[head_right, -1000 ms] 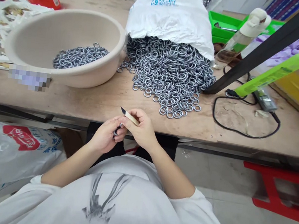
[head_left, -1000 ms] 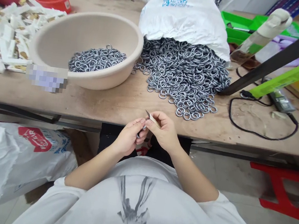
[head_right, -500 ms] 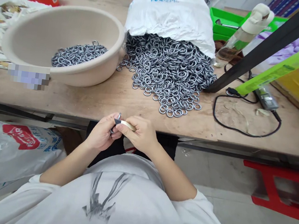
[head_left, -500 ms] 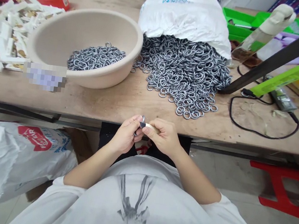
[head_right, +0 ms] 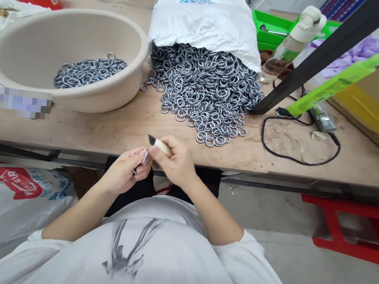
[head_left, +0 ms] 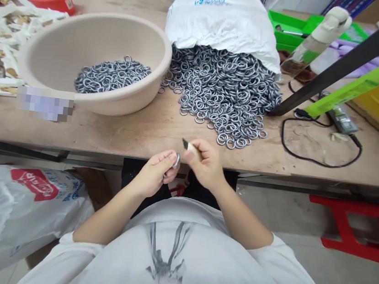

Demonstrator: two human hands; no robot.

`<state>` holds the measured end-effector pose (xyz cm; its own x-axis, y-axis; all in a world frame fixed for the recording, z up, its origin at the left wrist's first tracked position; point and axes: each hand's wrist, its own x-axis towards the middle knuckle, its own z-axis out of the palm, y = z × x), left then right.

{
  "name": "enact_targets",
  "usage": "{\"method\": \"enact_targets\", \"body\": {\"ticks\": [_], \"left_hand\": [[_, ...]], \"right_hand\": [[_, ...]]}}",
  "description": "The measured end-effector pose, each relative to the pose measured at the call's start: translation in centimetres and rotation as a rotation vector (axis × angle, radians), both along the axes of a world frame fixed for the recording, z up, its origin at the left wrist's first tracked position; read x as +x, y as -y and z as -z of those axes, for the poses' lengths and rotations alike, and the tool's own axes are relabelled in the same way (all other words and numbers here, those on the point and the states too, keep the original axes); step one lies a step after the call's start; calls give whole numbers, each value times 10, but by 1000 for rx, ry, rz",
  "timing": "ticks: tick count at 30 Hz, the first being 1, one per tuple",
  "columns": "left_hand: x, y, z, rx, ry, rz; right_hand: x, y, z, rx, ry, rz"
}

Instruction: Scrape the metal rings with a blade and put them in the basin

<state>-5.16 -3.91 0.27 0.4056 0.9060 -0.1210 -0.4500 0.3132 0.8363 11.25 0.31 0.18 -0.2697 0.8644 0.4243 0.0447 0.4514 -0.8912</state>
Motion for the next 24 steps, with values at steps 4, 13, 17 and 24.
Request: {"method": "enact_targets", "body": {"ticks": [4, 13, 17, 24], "left_hand": [[-1, -6, 6, 30, -45, -8], [-23, -25, -2, 111, -176, -67], [-35, -49, -3, 61, -237, -209], [-41, -68, 1, -76, -149, -251]], "right_hand": [[-11, 8, -3, -92, -24, -153], [24, -28, 3, -143, 105, 154], [35, -32, 8, -227, 73, 121], [39, -30, 12, -325, -88, 91]]}}
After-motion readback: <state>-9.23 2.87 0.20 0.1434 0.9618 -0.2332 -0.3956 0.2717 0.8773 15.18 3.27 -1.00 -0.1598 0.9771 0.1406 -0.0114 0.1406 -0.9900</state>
